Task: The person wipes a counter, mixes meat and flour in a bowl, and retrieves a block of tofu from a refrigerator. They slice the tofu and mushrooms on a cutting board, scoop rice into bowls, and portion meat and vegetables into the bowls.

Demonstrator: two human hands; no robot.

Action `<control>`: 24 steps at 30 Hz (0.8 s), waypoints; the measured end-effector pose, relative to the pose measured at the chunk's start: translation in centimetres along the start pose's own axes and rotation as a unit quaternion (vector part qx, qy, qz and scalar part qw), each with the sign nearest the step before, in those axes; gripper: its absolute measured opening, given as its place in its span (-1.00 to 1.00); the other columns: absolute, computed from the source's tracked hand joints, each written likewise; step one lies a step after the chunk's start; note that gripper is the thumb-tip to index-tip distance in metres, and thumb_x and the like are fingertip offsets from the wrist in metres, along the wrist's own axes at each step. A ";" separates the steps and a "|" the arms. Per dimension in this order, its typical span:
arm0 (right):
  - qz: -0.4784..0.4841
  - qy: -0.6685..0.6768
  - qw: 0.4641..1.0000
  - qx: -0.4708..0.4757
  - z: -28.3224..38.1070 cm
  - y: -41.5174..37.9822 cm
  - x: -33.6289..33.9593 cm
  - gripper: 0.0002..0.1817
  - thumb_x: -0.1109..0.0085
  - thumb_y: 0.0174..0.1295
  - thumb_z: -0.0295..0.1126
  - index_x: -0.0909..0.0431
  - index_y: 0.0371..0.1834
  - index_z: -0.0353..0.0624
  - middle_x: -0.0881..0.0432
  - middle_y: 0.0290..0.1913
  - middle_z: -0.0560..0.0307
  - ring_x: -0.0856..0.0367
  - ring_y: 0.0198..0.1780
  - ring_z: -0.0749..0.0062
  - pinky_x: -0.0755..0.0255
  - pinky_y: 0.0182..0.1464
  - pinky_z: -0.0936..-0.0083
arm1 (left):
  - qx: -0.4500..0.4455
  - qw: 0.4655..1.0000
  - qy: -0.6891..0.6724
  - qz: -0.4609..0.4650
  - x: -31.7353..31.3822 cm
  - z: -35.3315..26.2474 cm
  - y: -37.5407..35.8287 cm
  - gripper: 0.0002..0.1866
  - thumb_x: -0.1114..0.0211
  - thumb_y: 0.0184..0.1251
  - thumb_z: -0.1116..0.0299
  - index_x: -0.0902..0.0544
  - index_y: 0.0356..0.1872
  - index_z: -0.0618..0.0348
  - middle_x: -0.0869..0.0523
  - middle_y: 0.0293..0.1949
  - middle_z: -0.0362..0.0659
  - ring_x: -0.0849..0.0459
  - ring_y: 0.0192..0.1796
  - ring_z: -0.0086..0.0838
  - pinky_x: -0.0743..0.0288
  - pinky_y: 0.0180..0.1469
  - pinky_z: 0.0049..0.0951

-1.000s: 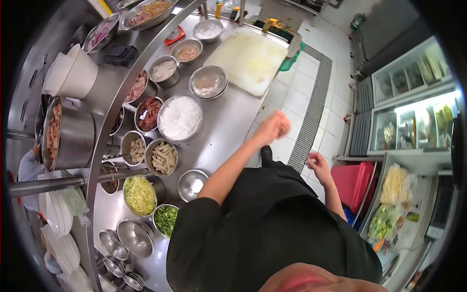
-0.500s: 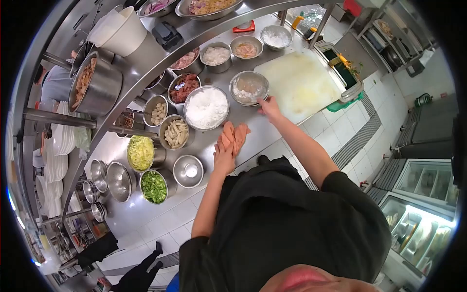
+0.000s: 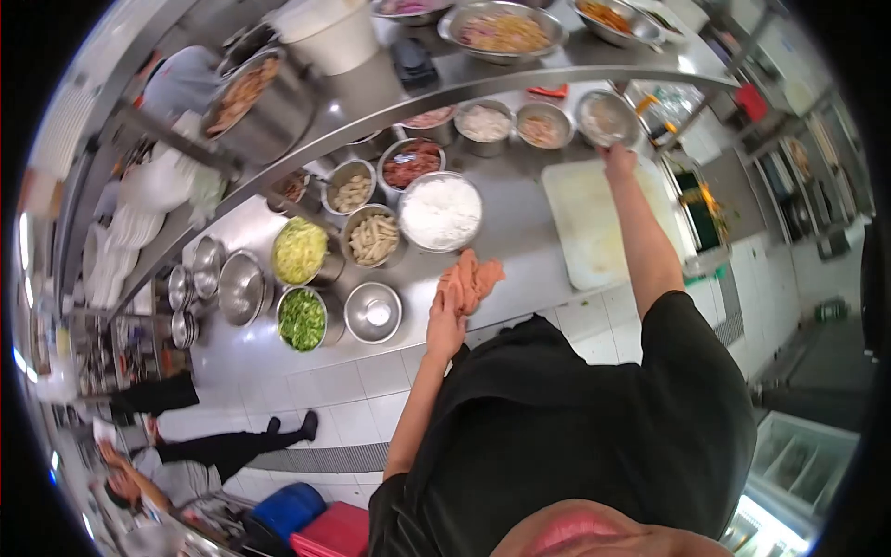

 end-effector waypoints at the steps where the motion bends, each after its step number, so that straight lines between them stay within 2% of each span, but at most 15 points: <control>1: -0.028 0.033 0.998 -0.044 -0.1 1.3 -0.2 -0.77 -0.23 0.23 -0.47 -0.50 -0.23 -0.49 -0.59 -0.26 -0.11 -0.65 -0.25 0.19 -0.74 -0.18 0.23 | -0.013 0.999 0.044 -0.023 -0.3 0.1 0.4 -0.20 -0.37 0.17 0.52 -0.24 0.47 0.11 -0.34 0.38 0.23 -0.50 0.25 0.14 -0.44 0.32 -0.11; 2: 0.063 -0.223 0.971 0.056 -1.7 4.9 2.0 -0.75 -0.27 0.26 -0.40 -0.50 -0.26 -0.44 -0.57 -0.30 -0.06 -0.62 -0.27 0.22 -0.73 -0.16 0.23 | -0.004 0.998 0.046 -0.036 -0.5 0.4 1.0 -0.20 -0.37 0.17 0.52 -0.24 0.47 0.11 -0.34 0.38 0.23 -0.50 0.25 0.14 -0.44 0.32 -0.11; 4: 0.094 -0.257 0.962 0.013 -4.1 5.5 2.3 -0.70 -0.31 0.31 -0.28 -0.50 -0.32 -0.32 -0.50 -0.37 0.04 -0.55 -0.32 0.30 -0.69 -0.15 0.26 | -0.022 0.998 0.050 -0.020 -1.0 1.5 2.1 -0.26 -0.40 0.13 0.49 -0.31 0.38 0.18 -0.45 0.28 0.18 -0.54 0.17 0.10 -0.51 0.21 -0.08; 5: 0.039 -0.038 0.989 -0.138 -3.3 2.5 1.8 -0.69 -0.32 0.33 -0.23 -0.49 -0.35 -0.25 -0.46 -0.41 0.10 -0.51 -0.35 0.35 -0.67 -0.16 0.29 | 0.000 0.998 0.059 -0.029 -1.8 2.6 2.7 -0.38 -0.41 0.11 0.48 -0.41 0.24 0.22 -0.58 0.13 0.12 -0.58 0.11 0.06 -0.54 0.13 -0.07; 7: 0.133 -0.138 0.976 -0.100 -0.6 -6.5 0.5 -0.74 -0.29 0.36 -0.17 -0.48 -0.22 -0.10 -0.45 -0.35 0.22 -0.48 -0.38 0.46 -0.61 -0.21 0.43 | 0.003 0.998 0.000 -0.066 -0.8 2.5 3.2 -0.60 -0.48 0.04 0.35 -0.62 -0.08 0.24 -0.70 -0.18 0.14 -0.67 -0.08 0.08 -0.56 0.00 -0.03; 9: 0.216 -0.208 0.949 -0.098 -1.2 -15.7 0.6 -0.76 -0.16 0.43 -0.11 -0.47 -0.18 -0.03 -0.53 -0.25 0.23 -0.49 -0.39 0.52 -0.55 -0.27 0.50 | -0.042 0.982 -0.121 -0.142 -0.6 3.1 3.6 -0.70 -0.33 0.13 0.37 -0.63 -0.12 0.27 -0.71 -0.13 0.19 -0.66 -0.06 0.15 -0.55 0.00 -0.03; 10: 0.439 -0.192 0.869 -0.123 -6.2 -15.4 3.5 -0.78 -0.11 0.46 -0.14 -0.47 -0.10 -0.04 -0.57 -0.19 0.22 -0.54 -0.33 0.55 -0.50 -0.29 0.57 | -0.027 0.981 -0.150 -0.119 1.2 1.0 3.3 -0.71 -0.31 0.14 0.41 -0.63 -0.10 0.27 -0.73 -0.19 0.15 -0.72 -0.11 0.04 -0.58 -0.06 -0.11; 13: 0.460 -0.239 0.822 -0.236 -2.6 -32.2 1.4 -0.73 -0.17 0.44 -0.08 -0.47 -0.03 0.00 -0.62 -0.16 0.28 -0.58 -0.21 0.57 -0.48 -0.12 0.50 | -0.034 0.922 -0.385 0.006 5.4 -5.0 2.2 -0.66 -0.19 0.22 0.62 -0.62 0.04 0.27 -0.74 -0.30 -0.13 -0.67 -0.37 -0.50 -0.58 -0.28 -0.45; 15: 0.495 -0.092 0.770 -0.392 -1.0 -38.8 -0.7 -0.56 -0.14 0.41 0.07 -0.45 0.18 0.07 -0.62 -0.02 0.25 -0.62 0.03 0.45 -0.52 0.04 0.21 | -0.160 0.921 -0.354 -0.024 5.6 -6.3 2.5 -0.62 -0.12 0.27 0.64 -0.65 0.10 0.19 -0.71 -0.11 -0.12 -0.68 -0.14 -0.49 -0.59 -0.16 -0.42; 16: 0.498 0.015 0.752 -0.431 -0.7 -41.0 -1.7 -0.55 -0.13 0.43 0.02 -0.45 0.24 0.04 -0.63 0.01 0.22 -0.63 0.03 0.43 -0.53 0.05 0.31 | -0.160 0.921 -0.354 -0.036 5.9 -6.5 2.7 -0.62 -0.12 0.27 0.64 -0.65 0.10 0.19 -0.71 -0.11 -0.12 -0.68 -0.14 -0.49 -0.59 -0.16 -0.42; 18: 0.527 0.024 0.775 -0.349 1.4 -43.2 -5.4 -0.57 -0.13 0.43 -0.06 -0.46 0.22 -0.05 -0.63 0.06 0.19 -0.64 0.03 0.44 -0.52 0.03 0.45 | -0.373 0.894 -0.102 -0.225 7.1 -7.9 1.8 -0.63 -0.09 0.29 0.64 -0.68 0.05 0.17 -0.68 0.00 -0.06 -0.68 -0.06 -0.42 -0.61 -0.12 -0.40; 19: 0.533 0.022 0.772 -0.346 1.3 -42.9 -5.4 -0.57 -0.13 0.43 -0.06 -0.46 0.22 -0.05 -0.63 0.06 0.19 -0.64 0.03 0.44 -0.52 0.03 0.45 | -0.389 0.885 -0.193 -0.169 7.7 -7.9 1.8 -0.64 -0.09 0.26 0.63 -0.71 0.01 0.15 -0.67 0.01 -0.05 -0.68 0.00 -0.34 -0.61 -0.03 -0.41; 20: 0.553 0.015 0.763 -0.335 1.0 -42.1 -5.3 -0.59 -0.14 0.42 -0.13 -0.47 0.21 -0.09 -0.64 0.05 0.18 -0.63 0.03 0.46 -0.52 0.02 0.50 | -0.391 0.883 -0.191 -0.176 8.3 -7.9 1.2 -0.64 -0.09 0.26 0.63 -0.71 0.01 0.15 -0.67 0.01 -0.05 -0.68 0.00 -0.34 -0.61 -0.03 -0.41; 22: 0.576 0.008 0.752 -0.320 2.6 -43.1 -6.7 -0.61 -0.14 0.41 -0.20 -0.47 0.20 -0.13 -0.64 0.04 0.17 -0.63 0.03 0.48 -0.51 0.00 0.54 | -0.149 0.912 -0.382 -0.029 8.5 -6.9 0.5 -0.61 -0.06 0.20 0.68 -0.72 -0.02 0.16 -0.68 0.00 -0.06 -0.67 0.00 -0.36 -0.56 0.06 -0.47; 24: 0.573 -0.091 0.785 -0.215 6.1 -44.9 -8.3 -0.66 -0.11 0.41 -0.28 -0.48 0.17 -0.14 -0.64 -0.07 0.21 -0.63 -0.07 0.51 -0.49 -0.08 0.54 | -0.128 0.915 -0.381 -0.038 9.9 -7.1 0.0 -0.58 -0.02 0.18 0.71 -0.71 -0.02 0.18 -0.68 0.01 -0.08 -0.67 0.00 -0.39 -0.54 0.08 -0.49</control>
Point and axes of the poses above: each hand's wrist, its own y-axis towards the middle knuckle, its own x-axis out of the back of the hand, z = x × y, the point moved 2 cm from there along y, towards the middle knuckle
